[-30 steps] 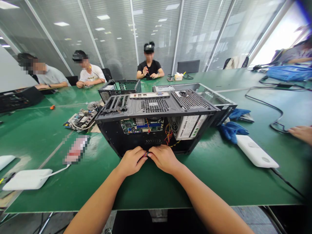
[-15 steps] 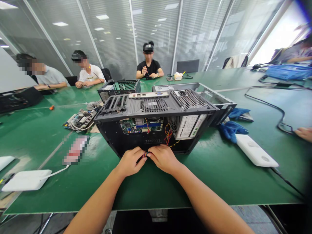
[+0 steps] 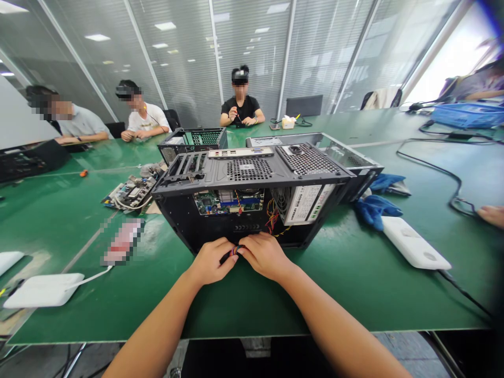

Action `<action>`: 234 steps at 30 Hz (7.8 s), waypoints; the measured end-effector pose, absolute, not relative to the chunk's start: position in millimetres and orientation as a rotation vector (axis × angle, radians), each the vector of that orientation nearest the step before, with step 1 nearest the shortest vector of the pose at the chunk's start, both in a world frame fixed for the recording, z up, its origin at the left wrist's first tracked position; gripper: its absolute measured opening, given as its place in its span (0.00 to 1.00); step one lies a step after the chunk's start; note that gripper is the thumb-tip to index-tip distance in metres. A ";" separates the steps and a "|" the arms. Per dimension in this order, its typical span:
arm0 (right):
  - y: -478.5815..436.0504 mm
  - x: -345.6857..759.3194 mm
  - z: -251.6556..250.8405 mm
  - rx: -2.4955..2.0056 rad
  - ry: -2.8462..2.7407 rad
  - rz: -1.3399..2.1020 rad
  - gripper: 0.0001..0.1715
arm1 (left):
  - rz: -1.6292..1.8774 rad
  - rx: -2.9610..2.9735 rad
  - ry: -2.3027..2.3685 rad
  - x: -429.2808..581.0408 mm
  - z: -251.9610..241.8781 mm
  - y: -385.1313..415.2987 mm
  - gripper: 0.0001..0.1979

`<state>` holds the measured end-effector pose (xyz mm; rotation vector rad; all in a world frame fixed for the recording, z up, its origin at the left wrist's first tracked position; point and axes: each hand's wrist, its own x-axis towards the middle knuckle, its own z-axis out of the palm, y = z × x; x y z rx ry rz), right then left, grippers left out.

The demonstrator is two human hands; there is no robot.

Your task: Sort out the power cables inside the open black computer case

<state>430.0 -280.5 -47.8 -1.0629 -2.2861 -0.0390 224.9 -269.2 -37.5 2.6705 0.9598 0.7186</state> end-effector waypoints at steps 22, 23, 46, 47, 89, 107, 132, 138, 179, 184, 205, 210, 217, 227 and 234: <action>-275.8 430.4 -52.3 -1.064 -2.269 -0.073 0.14 | 0.796 2.722 0.975 223.0 -43.1 -268.8 0.10; -275.5 430.3 -52.6 -1.061 -2.265 -0.072 0.14 | 0.794 2.713 0.969 222.8 -42.1 -269.3 0.10; -277.5 430.9 -51.0 -1.077 -2.252 -0.026 0.17 | 0.812 2.679 0.936 223.4 -42.6 -268.3 0.09; -277.8 430.7 -50.4 -1.073 -2.252 -0.026 0.17 | 0.807 2.684 0.940 223.3 -42.2 -268.4 0.09; -279.3 431.2 -49.9 -1.089 -2.273 -0.056 0.16 | 0.739 2.727 0.974 224.7 -43.0 -268.3 0.09; -278.9 430.0 -51.3 -1.112 -2.285 -0.042 0.15 | 0.736 2.733 0.991 226.0 -39.8 -269.7 0.09; -281.6 430.6 -45.2 -1.042 -2.243 0.021 0.12 | 0.739 2.545 0.870 224.9 -33.2 -271.2 0.13; -283.5 431.1 -42.7 -1.006 -2.230 0.018 0.10 | 0.747 2.412 0.793 224.6 -29.8 -270.6 0.16; -284.7 415.3 -55.0 -1.024 -1.966 0.155 0.13 | 0.826 2.408 0.842 225.3 -33.2 -269.8 0.11; -286.1 415.8 -56.5 -1.080 -1.993 0.101 0.14 | 0.808 2.398 0.832 225.1 -35.1 -269.0 0.12; -282.8 422.7 -48.9 -1.048 -2.152 -0.139 0.17 | 0.782 2.517 0.881 224.9 -38.0 -267.8 0.10; -281.9 424.5 -52.1 -1.052 -2.197 -0.146 0.17 | 0.801 2.491 0.863 226.4 -37.5 -268.3 0.11; -278.4 425.7 -45.6 -1.181 -2.279 -0.083 0.16 | 0.830 2.524 0.897 225.9 -41.0 -265.6 0.09; -276.8 424.2 -7.8 -1.347 -2.489 0.142 0.14 | 0.837 2.522 0.950 225.3 -44.5 -265.3 0.10; -275.0 421.7 -4.3 -1.376 -2.522 0.096 0.13 | 0.820 2.517 0.980 224.3 -46.7 -265.0 0.11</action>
